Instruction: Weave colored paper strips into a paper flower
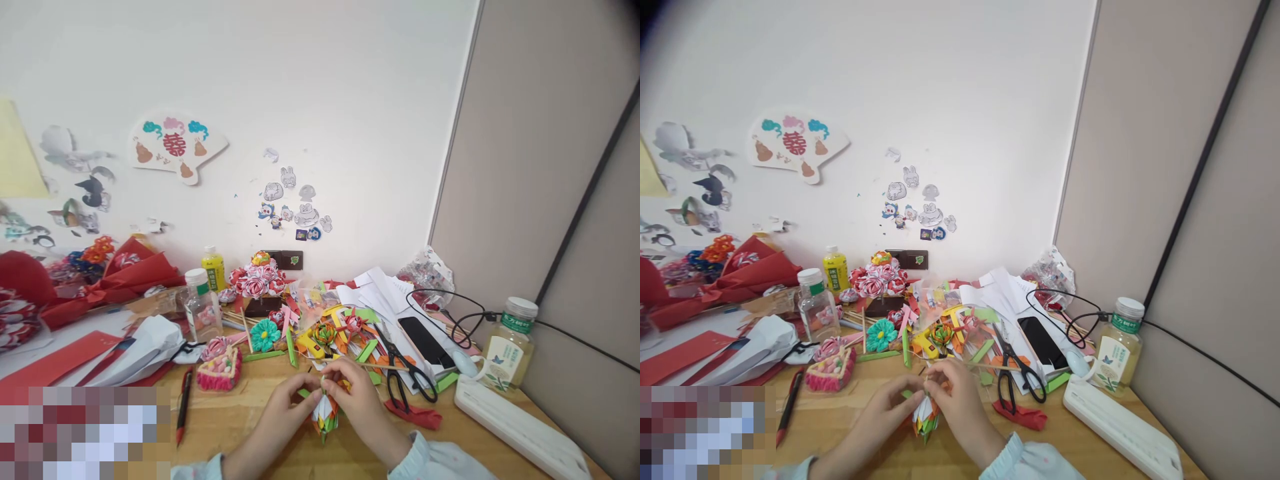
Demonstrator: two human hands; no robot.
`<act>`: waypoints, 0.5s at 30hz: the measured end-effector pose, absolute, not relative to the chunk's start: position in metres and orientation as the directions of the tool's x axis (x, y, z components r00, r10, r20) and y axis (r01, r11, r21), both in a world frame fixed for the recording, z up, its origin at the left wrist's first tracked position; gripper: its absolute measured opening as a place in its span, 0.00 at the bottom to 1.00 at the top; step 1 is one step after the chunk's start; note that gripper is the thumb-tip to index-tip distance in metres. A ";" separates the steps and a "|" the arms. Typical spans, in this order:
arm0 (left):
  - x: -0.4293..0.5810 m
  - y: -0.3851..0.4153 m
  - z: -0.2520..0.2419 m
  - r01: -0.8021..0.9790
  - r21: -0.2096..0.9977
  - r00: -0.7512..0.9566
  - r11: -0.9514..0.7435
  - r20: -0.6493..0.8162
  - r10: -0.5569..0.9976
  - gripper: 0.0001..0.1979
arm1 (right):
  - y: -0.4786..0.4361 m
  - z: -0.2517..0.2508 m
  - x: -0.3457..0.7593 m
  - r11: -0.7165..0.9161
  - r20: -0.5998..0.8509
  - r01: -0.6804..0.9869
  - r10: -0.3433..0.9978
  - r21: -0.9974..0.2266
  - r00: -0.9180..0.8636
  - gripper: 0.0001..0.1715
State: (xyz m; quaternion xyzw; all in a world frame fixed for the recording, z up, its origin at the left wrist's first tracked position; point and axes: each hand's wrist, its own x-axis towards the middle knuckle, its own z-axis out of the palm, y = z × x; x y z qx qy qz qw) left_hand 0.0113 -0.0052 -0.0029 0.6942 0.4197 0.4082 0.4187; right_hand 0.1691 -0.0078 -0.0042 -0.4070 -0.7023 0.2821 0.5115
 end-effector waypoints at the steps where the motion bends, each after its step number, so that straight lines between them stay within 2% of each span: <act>1: 0.012 -0.006 -0.002 0.255 0.920 0.296 -0.297 0.218 0.930 0.11 | -0.009 -0.005 0.167 0.492 0.474 0.262 0.870 -0.830 -0.132 0.07; 8: 0.013 -0.012 0.000 0.331 0.874 0.241 -0.355 0.285 0.928 0.08 | -0.014 -0.001 0.165 0.442 0.419 0.166 0.894 -0.882 -0.158 0.10; 15: 0.008 -0.016 0.000 0.433 0.710 0.243 -0.556 0.501 0.830 0.03 | -0.012 -0.001 0.170 0.533 0.498 0.168 0.842 -0.830 -0.207 0.08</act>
